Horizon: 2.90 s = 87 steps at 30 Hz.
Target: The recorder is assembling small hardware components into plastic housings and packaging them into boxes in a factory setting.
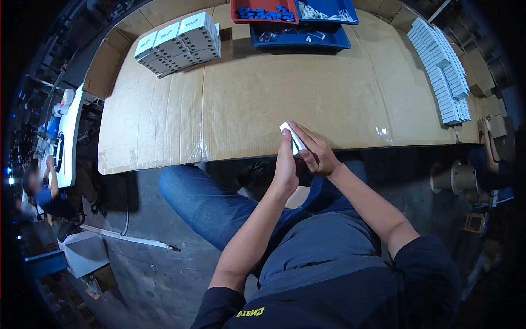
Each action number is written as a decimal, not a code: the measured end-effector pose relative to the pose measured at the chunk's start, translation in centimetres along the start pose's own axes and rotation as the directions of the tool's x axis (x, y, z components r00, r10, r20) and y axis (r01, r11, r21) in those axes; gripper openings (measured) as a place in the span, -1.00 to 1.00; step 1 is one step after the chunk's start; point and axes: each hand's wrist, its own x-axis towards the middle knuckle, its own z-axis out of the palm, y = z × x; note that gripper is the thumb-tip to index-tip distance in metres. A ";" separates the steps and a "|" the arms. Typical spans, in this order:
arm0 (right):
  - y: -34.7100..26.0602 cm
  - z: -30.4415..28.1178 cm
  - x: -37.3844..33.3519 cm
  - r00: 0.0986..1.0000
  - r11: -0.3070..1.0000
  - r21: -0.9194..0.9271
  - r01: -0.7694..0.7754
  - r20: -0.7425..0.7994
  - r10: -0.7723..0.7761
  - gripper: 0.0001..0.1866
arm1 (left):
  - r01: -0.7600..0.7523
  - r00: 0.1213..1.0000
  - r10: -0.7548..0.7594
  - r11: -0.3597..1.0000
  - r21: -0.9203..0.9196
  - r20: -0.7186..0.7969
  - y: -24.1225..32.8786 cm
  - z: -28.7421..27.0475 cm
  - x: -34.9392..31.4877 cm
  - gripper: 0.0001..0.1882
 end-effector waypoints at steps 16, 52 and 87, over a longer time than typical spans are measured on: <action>-5.3 -1.7 1.1 0.982 0.981 0.106 -0.161 -0.086 0.171 -0.52 | -0.640 0.760 0.532 0.711 0.291 0.374 0.5 -0.3 -0.7 -0.31; -9.4 1.5 0.6 0.696 0.574 0.656 -0.490 -0.102 0.711 -0.54 | -0.844 0.311 0.833 0.021 0.536 0.457 0.3 -0.7 -0.1 -0.24; -5.3 -6.7 1.6 0.970 0.927 -0.285 0.242 0.082 -0.228 -0.16 | 0.034 0.961 -0.078 0.985 0.167 0.264 1.8 3.0 -3.3 -0.17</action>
